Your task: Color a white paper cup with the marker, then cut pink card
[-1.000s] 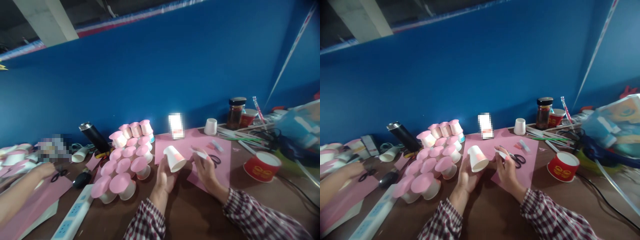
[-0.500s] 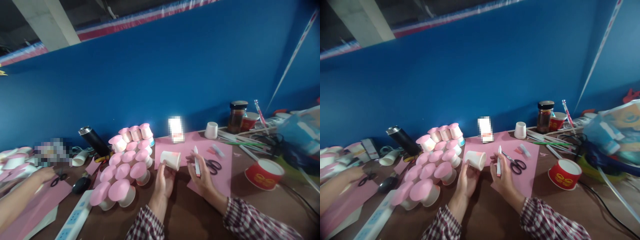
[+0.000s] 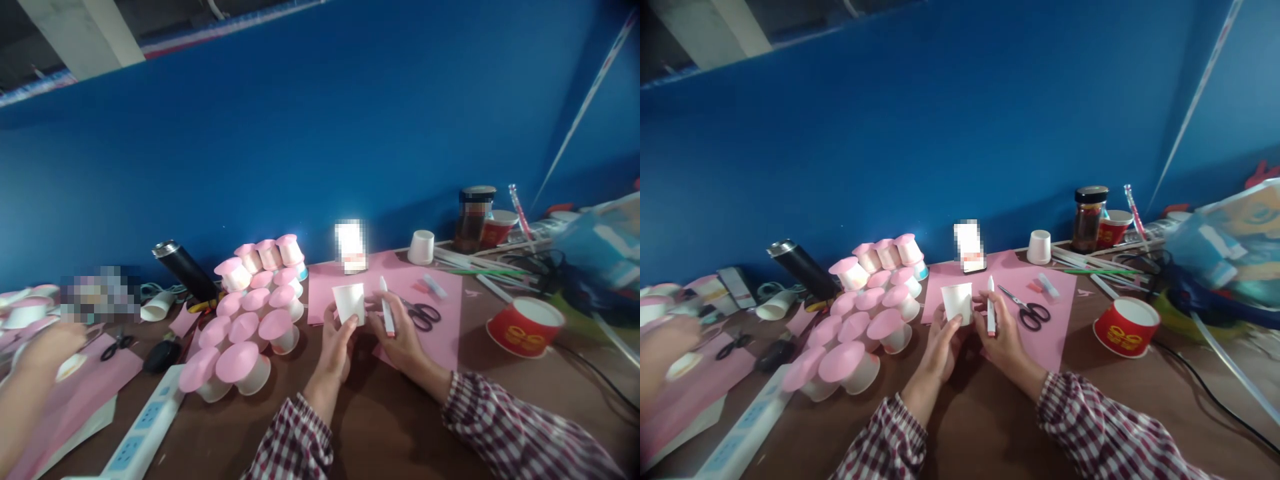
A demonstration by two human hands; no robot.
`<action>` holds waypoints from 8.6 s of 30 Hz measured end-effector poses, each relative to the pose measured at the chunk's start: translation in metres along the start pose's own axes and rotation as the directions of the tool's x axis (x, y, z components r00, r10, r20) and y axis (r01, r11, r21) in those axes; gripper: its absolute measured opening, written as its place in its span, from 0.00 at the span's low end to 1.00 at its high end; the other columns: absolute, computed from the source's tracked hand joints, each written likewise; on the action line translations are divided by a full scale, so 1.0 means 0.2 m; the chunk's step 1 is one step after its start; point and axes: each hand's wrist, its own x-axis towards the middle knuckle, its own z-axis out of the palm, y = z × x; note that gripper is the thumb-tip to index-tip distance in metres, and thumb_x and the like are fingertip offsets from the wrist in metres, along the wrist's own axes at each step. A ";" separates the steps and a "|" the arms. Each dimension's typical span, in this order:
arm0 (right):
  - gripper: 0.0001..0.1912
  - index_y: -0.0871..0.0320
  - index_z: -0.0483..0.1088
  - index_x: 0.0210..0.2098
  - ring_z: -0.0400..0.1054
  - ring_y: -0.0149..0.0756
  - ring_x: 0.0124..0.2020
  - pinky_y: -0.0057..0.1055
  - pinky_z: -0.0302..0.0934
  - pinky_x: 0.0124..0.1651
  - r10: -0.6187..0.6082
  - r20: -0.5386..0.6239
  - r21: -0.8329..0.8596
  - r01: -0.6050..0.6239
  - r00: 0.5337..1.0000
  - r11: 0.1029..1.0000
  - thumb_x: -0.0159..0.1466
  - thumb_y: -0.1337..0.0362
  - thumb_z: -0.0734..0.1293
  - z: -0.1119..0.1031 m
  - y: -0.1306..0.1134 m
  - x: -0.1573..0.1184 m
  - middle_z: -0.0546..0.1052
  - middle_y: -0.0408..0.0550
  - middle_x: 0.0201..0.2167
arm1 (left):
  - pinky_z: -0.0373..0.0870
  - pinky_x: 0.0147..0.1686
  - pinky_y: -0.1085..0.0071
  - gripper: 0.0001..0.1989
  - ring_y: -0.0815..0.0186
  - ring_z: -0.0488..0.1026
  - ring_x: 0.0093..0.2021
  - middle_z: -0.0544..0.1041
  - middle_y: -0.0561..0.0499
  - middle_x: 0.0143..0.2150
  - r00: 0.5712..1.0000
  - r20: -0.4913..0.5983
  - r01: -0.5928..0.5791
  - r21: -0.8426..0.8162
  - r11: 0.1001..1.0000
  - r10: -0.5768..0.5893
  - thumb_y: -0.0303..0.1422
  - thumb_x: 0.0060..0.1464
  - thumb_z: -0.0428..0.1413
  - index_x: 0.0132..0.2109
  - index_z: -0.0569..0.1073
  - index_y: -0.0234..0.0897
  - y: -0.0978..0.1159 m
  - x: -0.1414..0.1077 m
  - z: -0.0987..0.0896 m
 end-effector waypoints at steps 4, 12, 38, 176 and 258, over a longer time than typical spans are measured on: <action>0.16 0.54 0.61 0.50 0.70 0.39 0.42 0.40 0.67 0.45 -0.011 0.005 -0.006 0.011 1.000 1.000 0.63 0.63 0.64 0.00 -0.02 -0.01 0.73 0.51 0.44 | 0.68 0.47 0.64 0.16 0.61 0.74 0.45 0.76 0.45 0.44 0.993 0.085 0.091 -0.125 0.988 -0.080 0.34 0.51 0.57 0.47 0.70 0.35 0.03 0.00 0.01; 0.17 0.54 0.60 0.52 0.67 0.40 0.47 0.42 0.63 0.50 -0.047 -0.124 -0.098 0.035 0.991 0.995 0.64 0.63 0.62 -0.06 -0.05 0.02 0.71 0.52 0.47 | 0.67 0.45 0.67 0.25 0.63 0.72 0.46 0.73 0.46 0.47 0.996 -0.051 -0.066 0.198 0.978 0.078 0.36 0.48 0.60 0.53 0.64 0.38 0.01 0.02 -0.04; 0.19 0.54 0.65 0.49 0.71 0.38 0.40 0.34 0.70 0.36 0.175 -0.148 0.148 -0.153 0.973 0.977 0.59 0.58 0.67 -0.01 -0.07 -0.01 0.72 0.51 0.46 | 0.67 0.47 0.64 0.15 0.60 0.74 0.45 0.76 0.43 0.45 0.985 0.167 -0.036 -0.086 0.996 0.050 0.31 0.51 0.58 0.48 0.72 0.34 0.04 0.01 -0.01; 0.06 0.57 0.67 0.39 0.72 0.35 0.31 0.30 0.67 0.38 -0.318 0.044 -0.325 0.315 0.947 0.892 0.66 0.67 0.59 -0.09 -0.10 -0.02 0.76 0.47 0.31 | 0.68 0.49 0.60 0.22 0.58 0.75 0.43 0.78 0.42 0.41 0.984 0.102 0.158 -0.152 0.976 -0.144 0.45 0.57 0.52 0.45 0.73 0.29 0.01 0.00 0.02; 0.06 0.58 0.67 0.41 0.72 0.34 0.31 0.31 0.67 0.35 -0.334 0.048 -0.250 0.335 0.941 0.908 0.65 0.67 0.60 -0.10 -0.13 -0.03 0.75 0.47 0.31 | 0.71 0.35 0.68 0.22 0.64 0.74 0.31 0.77 0.44 0.32 0.965 0.101 0.257 -0.208 0.944 -0.241 0.47 0.57 0.50 0.40 0.73 0.28 0.01 0.03 -0.01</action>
